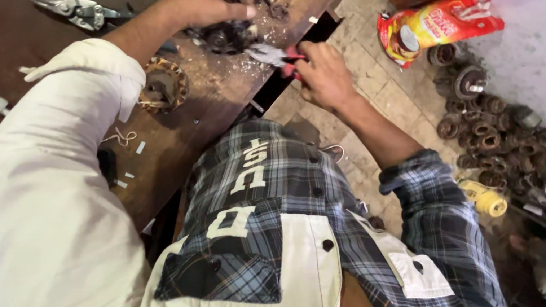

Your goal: The person uses pliers to remove small metal pieces from a circular metal part on a workbench. They repeatedly grip and pull at the part, occasionally switching tools and adjusting their grip. The workbench contains scattered metal debris and other parts.

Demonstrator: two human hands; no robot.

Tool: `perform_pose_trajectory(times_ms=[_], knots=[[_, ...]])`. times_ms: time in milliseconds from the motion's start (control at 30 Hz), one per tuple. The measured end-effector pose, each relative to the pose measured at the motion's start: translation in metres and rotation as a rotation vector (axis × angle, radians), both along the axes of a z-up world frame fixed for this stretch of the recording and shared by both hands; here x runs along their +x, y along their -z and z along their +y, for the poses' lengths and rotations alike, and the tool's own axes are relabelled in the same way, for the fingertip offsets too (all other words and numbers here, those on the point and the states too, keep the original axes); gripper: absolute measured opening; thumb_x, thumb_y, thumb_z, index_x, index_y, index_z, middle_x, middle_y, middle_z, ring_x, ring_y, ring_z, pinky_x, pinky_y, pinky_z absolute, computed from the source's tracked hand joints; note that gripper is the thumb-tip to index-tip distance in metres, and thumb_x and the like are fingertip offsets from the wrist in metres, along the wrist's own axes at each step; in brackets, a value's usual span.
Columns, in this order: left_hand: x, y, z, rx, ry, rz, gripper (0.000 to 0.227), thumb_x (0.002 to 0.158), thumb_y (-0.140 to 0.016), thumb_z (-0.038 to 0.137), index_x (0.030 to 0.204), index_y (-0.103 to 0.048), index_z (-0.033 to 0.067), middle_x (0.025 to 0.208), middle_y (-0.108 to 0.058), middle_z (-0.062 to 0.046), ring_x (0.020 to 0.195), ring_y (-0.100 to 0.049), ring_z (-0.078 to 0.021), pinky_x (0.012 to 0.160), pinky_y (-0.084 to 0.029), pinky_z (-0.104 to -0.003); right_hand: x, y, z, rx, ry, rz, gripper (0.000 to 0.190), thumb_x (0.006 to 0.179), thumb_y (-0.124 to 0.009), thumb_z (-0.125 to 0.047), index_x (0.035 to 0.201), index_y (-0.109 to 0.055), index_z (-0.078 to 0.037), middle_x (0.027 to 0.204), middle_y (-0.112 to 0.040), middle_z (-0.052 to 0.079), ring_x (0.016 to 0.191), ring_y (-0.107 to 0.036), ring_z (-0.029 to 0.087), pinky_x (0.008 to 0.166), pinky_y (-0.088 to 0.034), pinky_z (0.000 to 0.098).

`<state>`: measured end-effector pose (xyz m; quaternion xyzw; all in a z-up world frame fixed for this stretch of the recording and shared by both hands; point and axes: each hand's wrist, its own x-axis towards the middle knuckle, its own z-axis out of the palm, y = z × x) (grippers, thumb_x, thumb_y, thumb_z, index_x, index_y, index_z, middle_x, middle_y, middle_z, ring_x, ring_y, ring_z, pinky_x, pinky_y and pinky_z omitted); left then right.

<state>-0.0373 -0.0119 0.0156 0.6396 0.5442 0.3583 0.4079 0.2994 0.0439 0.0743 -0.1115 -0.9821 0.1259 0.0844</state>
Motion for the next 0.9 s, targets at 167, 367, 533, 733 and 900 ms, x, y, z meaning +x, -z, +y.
perform_pose_trajectory(times_ms=[167,367,533,733,900], knots=[[-0.002,0.000,-0.006,0.002,-0.023,-0.438,0.027,0.098,-0.077,0.028,0.111,-0.077,0.0047,0.102,-0.077,-0.009,0.096,-0.070,-0.0176,0.087,-0.055,-0.032,0.024,-0.023,0.003,-0.045,0.137,-0.042,0.044,0.071,-0.071,-0.002,0.114,-0.072,-0.009,0.126,-0.059,0.016,0.114,-0.056,0.036,0.095,-0.048,0.0464],[0.013,-0.005,0.008,0.059,0.075,0.275,0.040,0.106,-0.068,0.038,0.098,-0.073,-0.0006,0.081,-0.067,-0.023,0.077,-0.068,-0.0378,0.073,-0.053,-0.047,0.022,-0.037,-0.004,0.067,0.173,-0.150,0.044,0.068,-0.070,-0.007,0.112,-0.071,-0.006,0.124,-0.060,0.017,0.111,-0.056,0.037,0.094,-0.046,0.0474],[0.021,-0.012,0.005,0.063,0.048,0.325,0.037,0.102,-0.067,0.039,0.095,-0.073,0.0022,0.081,-0.068,-0.021,0.078,-0.067,-0.0418,0.070,-0.052,-0.052,0.001,-0.054,-0.022,0.188,0.206,-0.230,0.036,0.075,-0.069,-0.009,0.111,-0.071,-0.007,0.130,-0.057,0.016,0.111,-0.057,0.034,0.089,-0.045,0.0471],[0.033,-0.017,0.000,0.132,-0.003,0.379,0.033,0.101,-0.069,0.037,0.095,-0.074,0.0056,0.080,-0.067,-0.019,0.077,-0.067,-0.0393,0.069,-0.051,-0.052,-0.016,-0.074,-0.026,0.237,0.203,-0.431,0.045,0.071,-0.068,-0.011,0.114,-0.071,-0.003,0.139,-0.053,0.019,0.110,-0.056,0.035,0.085,-0.045,0.0514],[0.038,-0.028,0.005,0.182,0.020,0.364,0.028,0.101,-0.067,0.036,0.101,-0.077,0.0090,0.086,-0.071,-0.015,0.083,-0.069,-0.0367,0.071,-0.052,-0.051,-0.019,-0.075,0.005,0.100,0.100,-0.423,0.048,0.069,-0.072,-0.011,0.116,-0.071,-0.001,0.135,-0.059,0.018,0.115,-0.058,0.036,0.090,-0.048,0.0515]])
